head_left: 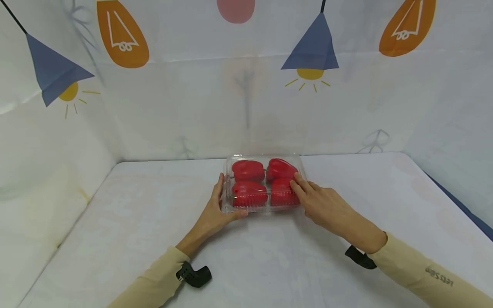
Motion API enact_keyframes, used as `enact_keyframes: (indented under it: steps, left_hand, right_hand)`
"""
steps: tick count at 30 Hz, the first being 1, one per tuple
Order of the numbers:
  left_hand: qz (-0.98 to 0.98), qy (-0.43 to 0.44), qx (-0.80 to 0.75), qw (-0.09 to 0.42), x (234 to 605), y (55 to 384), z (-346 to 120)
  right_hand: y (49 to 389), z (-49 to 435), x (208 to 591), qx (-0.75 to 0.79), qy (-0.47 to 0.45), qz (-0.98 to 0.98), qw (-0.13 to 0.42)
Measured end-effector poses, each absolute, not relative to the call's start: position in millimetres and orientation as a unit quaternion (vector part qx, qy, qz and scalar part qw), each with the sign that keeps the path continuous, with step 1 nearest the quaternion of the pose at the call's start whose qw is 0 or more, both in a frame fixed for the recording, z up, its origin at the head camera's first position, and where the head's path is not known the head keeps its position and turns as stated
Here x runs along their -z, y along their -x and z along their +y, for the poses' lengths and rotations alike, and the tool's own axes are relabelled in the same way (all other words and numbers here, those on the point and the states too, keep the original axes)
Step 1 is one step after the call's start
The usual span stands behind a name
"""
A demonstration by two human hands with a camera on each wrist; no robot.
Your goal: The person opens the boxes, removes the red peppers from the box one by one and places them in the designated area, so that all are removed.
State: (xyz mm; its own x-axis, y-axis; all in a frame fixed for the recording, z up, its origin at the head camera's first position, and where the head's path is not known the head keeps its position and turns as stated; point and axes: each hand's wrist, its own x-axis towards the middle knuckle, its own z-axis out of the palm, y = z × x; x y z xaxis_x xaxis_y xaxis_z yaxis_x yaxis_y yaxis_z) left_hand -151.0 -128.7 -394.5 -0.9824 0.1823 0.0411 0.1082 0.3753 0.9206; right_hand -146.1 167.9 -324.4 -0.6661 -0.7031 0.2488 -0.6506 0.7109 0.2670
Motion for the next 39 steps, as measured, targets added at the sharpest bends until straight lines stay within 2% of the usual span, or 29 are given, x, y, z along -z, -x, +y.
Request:
enact_keyframes:
  steps: [5,12,18,29,33,39]
  left_hand:
    - [0.825,-0.086,-0.557,0.035,396.4,151.2,-127.6]
    - [0.818,-0.093,-0.567,0.027,392.7,149.2,-129.6]
    - [0.770,-0.134,-0.624,0.021,393.7,149.3,-131.5]
    - [0.706,-0.111,-0.697,0.053,394.9,152.8,-131.6]
    - [0.721,-0.106,-0.683,0.044,393.6,152.6,-130.8]
    - [0.716,-0.144,-0.683,0.020,394.0,153.2,-131.7]
  right_hand:
    - [145.9,173.3,322.7,0.041,-0.367,-0.916,0.157]
    - [149.4,181.0,327.6,-0.029,-0.361,-0.911,0.198]
    - [150.3,190.0,326.8,-0.095,-0.353,-0.907,0.210]
    - [160.9,199.0,309.2,-0.165,-0.345,-0.899,0.216]
    - [168.8,202.5,303.3,-0.199,-0.351,-0.888,0.221]
    - [184.2,202.6,298.5,-0.241,-0.357,-0.872,0.232]
